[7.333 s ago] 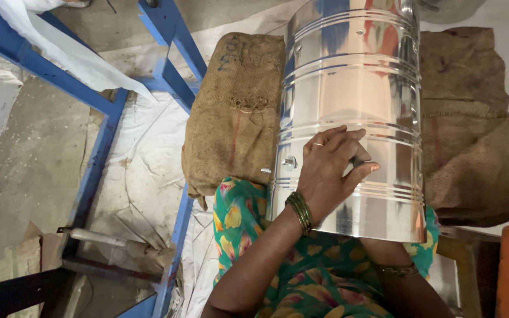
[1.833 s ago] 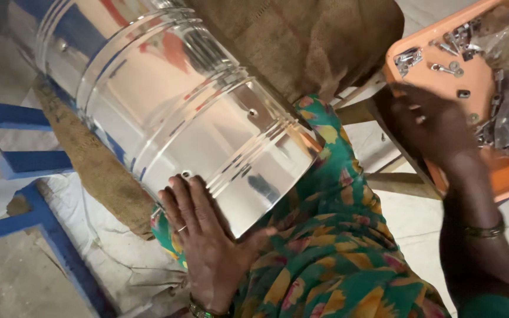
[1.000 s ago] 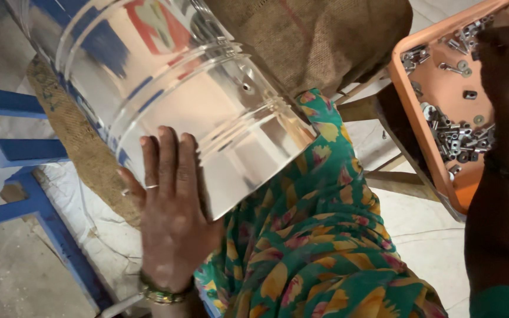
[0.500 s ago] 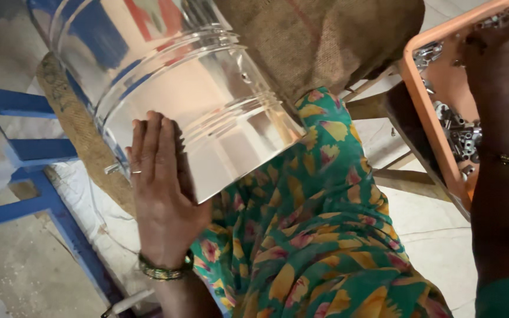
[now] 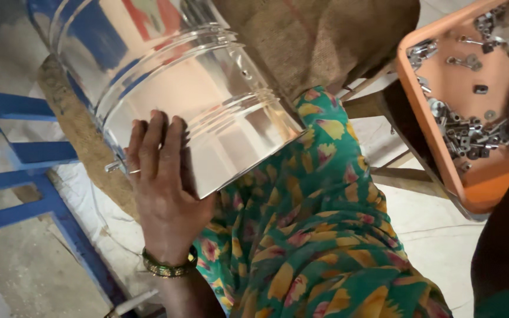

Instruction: The person assembles a cylindrical metal container by inserting bolts and tightening nuts with their hands. They repeatedly reach for fasteners from a nearby tray, insert them into pre-drilled holes, and secure them while holding the container on their lap.

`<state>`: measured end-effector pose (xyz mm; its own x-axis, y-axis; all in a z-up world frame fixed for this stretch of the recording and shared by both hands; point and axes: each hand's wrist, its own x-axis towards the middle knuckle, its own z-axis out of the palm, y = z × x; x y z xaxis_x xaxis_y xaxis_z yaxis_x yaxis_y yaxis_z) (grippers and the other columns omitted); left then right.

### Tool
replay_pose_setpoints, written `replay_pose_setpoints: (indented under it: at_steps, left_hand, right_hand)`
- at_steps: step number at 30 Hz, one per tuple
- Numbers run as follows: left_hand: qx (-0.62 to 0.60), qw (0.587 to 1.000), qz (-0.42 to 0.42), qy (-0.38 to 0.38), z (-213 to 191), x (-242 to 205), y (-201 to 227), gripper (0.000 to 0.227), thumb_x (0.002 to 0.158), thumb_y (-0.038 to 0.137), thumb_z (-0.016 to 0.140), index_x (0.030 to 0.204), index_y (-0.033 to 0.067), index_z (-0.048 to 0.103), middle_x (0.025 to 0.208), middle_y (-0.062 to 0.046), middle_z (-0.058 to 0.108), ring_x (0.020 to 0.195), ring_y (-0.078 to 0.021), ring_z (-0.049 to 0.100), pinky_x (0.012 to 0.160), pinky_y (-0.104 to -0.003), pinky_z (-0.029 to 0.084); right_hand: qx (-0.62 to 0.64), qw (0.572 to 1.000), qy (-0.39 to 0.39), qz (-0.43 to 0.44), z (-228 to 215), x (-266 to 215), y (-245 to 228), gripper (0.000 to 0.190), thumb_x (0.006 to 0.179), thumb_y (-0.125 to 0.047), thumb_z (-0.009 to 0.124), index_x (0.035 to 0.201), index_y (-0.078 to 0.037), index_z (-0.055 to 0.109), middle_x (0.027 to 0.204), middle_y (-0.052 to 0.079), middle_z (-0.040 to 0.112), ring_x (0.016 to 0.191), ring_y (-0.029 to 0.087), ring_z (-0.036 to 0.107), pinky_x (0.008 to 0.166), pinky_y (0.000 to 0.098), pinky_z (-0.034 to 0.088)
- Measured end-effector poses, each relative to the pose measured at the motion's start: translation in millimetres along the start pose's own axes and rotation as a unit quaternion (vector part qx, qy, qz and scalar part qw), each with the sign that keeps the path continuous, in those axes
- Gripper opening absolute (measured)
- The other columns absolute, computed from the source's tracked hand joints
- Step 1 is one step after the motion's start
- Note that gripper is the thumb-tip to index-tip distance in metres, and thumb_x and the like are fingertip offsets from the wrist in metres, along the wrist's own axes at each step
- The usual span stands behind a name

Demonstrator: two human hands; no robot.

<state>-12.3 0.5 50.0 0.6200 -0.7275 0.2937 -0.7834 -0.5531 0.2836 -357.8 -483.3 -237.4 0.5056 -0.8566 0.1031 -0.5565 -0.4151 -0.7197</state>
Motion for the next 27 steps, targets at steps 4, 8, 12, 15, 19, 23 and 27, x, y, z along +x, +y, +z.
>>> replay_pose_setpoints:
  at_steps: [4, 8, 12, 15, 19, 23, 27]
  left_hand:
    - [-0.028, 1.000, 0.010, 0.002, -3, -1, -2, 0.062, 0.083, -0.001, 0.070, 0.143, -0.0011, 0.057, 0.151, -0.025, 0.051, 0.148, -0.0477, 0.040, 0.122, -0.056, 0.038]
    - [-0.016, 1.000, -0.002, -0.005, -4, 0, 1, 0.064, 0.087, -0.004, 0.071, 0.148, 0.0035, 0.058, 0.157, -0.021, 0.052, 0.154, -0.0449, 0.041, 0.127, -0.053, 0.039]
    - [-0.009, 1.000, 0.012, -0.012, -4, 4, 4, 0.072, 0.077, -0.002, 0.077, 0.146, 0.0022, 0.056, 0.155, -0.023, 0.049, 0.150, -0.0469, 0.040, 0.124, -0.055, 0.037]
    - [-0.007, 1.000, 0.003, -0.025, -4, 5, 7, 0.078, 0.070, -0.002, 0.077, 0.145, 0.0022, 0.056, 0.155, -0.023, 0.049, 0.149, -0.0475, 0.040, 0.122, -0.055, 0.038]
    - [-0.010, 1.000, 0.006, -0.029, -4, 6, 6, 0.083, 0.064, 0.002, 0.079, 0.143, 0.0021, 0.056, 0.154, -0.023, 0.048, 0.148, -0.0481, 0.039, 0.120, -0.056, 0.037]
    - [-0.006, 1.000, 0.017, -0.011, -2, 5, 5, 0.075, 0.077, 0.007, 0.084, 0.147, 0.0037, 0.055, 0.157, -0.021, 0.048, 0.151, -0.0462, 0.039, 0.125, -0.056, 0.036]
    - [-0.019, 1.000, 0.011, -0.015, -5, 3, 2, 0.076, 0.072, 0.005, 0.078, 0.144, 0.0021, 0.057, 0.155, -0.023, 0.049, 0.149, -0.0481, 0.040, 0.122, -0.057, 0.036]
  right_hand:
    - [0.012, 1.000, 0.000, 0.023, -17, -14, -28, 0.032, 0.101, -0.027, 0.067, 0.126, -0.007, 0.071, 0.096, 0.017, 0.071, 0.078, 0.028, 0.067, 0.071, 0.0432, 0.054]
    - [0.021, 0.998, -0.021, 0.047, -31, -33, -68, 0.035, 0.101, -0.032, 0.067, 0.128, -0.010, 0.071, 0.093, 0.016, 0.070, 0.075, 0.030, 0.066, 0.068, 0.0458, 0.053]
    - [-0.003, 0.992, -0.097, 0.081, -34, -51, -109, 0.038, 0.102, -0.037, 0.067, 0.130, -0.012, 0.072, 0.090, 0.016, 0.069, 0.072, 0.031, 0.064, 0.065, 0.0484, 0.052]
    - [-0.140, 0.967, -0.205, 0.057, -14, -56, -133, 0.040, 0.102, -0.040, 0.066, 0.131, -0.014, 0.072, 0.088, 0.016, 0.068, 0.069, 0.032, 0.063, 0.062, 0.0504, 0.051]
    - [-0.323, 0.927, -0.188, -0.028, 0, -72, -154, 0.032, 0.103, -0.042, 0.069, 0.129, -0.024, 0.076, 0.082, 0.015, 0.075, 0.076, 0.033, 0.073, 0.075, 0.0455, 0.059]
    - [-0.276, 0.947, -0.166, 0.024, 1, -73, -156, 0.032, 0.098, -0.037, 0.076, 0.119, -0.012, 0.077, 0.086, 0.017, 0.075, 0.077, 0.030, 0.073, 0.071, 0.0427, 0.059]
    - [-0.098, 0.977, -0.165, 0.094, -9, -69, -148, 0.028, 0.099, -0.032, 0.078, 0.110, -0.005, 0.076, 0.090, 0.011, 0.075, 0.078, 0.019, 0.074, 0.069, 0.0348, 0.058]
